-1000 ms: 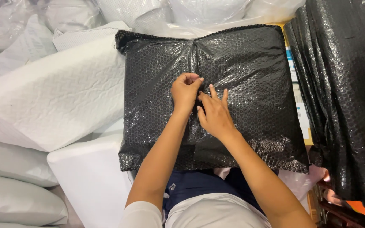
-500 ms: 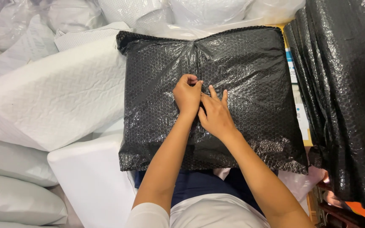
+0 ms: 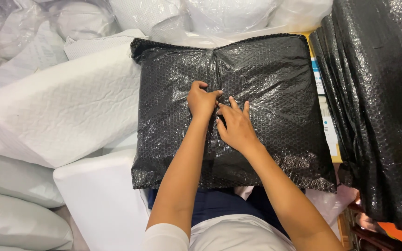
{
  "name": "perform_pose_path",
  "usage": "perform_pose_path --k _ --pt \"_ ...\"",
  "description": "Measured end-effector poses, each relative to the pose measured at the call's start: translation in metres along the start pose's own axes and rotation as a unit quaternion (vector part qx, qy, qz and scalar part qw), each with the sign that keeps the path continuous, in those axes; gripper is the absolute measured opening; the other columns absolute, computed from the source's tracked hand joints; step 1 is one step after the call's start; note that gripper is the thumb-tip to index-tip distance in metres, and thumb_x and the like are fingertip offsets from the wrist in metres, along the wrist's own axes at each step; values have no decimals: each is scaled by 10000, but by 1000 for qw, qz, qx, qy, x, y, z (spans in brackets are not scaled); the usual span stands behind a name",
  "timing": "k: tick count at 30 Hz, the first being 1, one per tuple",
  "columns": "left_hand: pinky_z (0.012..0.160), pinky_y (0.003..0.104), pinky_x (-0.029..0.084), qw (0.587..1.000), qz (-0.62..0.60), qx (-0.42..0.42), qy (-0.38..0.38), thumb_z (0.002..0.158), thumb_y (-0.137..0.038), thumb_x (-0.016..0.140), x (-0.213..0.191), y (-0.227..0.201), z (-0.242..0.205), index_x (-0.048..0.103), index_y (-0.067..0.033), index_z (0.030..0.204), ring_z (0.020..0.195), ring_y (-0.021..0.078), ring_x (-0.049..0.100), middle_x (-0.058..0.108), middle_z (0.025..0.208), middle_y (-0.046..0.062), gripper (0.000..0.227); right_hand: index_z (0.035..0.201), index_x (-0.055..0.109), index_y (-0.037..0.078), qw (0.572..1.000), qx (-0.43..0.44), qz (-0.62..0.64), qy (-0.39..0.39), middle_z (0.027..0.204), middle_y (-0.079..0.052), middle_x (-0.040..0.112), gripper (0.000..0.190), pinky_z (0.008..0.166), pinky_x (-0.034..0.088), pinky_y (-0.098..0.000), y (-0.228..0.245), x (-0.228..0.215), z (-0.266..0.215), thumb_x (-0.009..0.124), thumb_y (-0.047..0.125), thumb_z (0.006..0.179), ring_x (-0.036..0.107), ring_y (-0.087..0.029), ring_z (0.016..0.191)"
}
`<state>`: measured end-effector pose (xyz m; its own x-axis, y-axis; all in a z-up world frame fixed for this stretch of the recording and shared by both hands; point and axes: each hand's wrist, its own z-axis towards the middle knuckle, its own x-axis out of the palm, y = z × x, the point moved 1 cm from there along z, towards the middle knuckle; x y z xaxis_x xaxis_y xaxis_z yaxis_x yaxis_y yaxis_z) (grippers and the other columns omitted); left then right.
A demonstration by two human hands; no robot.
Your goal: Wrapping foam blocks in black bubble wrap and securing them with tape
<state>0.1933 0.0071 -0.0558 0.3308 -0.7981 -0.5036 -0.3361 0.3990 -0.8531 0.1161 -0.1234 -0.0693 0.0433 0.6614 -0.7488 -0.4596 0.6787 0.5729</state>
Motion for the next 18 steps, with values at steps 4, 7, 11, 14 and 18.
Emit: perform_pose_path --k 4,7,11,14,18 --pt "421 250 586 990 -123 -51 36 710 -29 855 -5 -8 2 584 5 1065 459 202 688 600 719 84 448 1095 636 83 1000 1 0 10 1300 -192 694 201 1150 143 -749 0 -3 0 680 165 917 450 -426 1439" --pt "408 277 615 981 -174 -79 29 747 -42 836 -8 -13 2 580 39 1067 458 227 699 605 732 103 418 1107 627 85 1000 5 -3 31 1328 -185 683 230 1156 138 -746 2 -7 1 694 166 902 439 -416 1451" --pt "407 270 621 976 -189 -104 21 746 -20 822 -7 -12 4 583 32 1034 460 235 704 628 734 125 378 1115 623 85 999 9 1 49 1353 -191 666 232 1159 122 -747 3 -11 2 695 165 909 412 -411 1468" --pt "437 264 638 976 -176 -116 63 781 -12 792 -20 -24 4 564 54 1056 503 253 720 632 786 162 363 1125 619 85 999 7 -1 53 1357 -192 660 241 1159 124 -747 3 -13 2 698 161 911 408 -412 1468" --pt "443 260 649 980 -100 -112 127 848 -15 721 -40 -38 14 636 90 1012 528 278 739 643 827 204 213 1146 609 88 998 2 0 65 1384 -189 638 257 1152 111 -761 4 -14 3 695 171 919 382 -426 1477"
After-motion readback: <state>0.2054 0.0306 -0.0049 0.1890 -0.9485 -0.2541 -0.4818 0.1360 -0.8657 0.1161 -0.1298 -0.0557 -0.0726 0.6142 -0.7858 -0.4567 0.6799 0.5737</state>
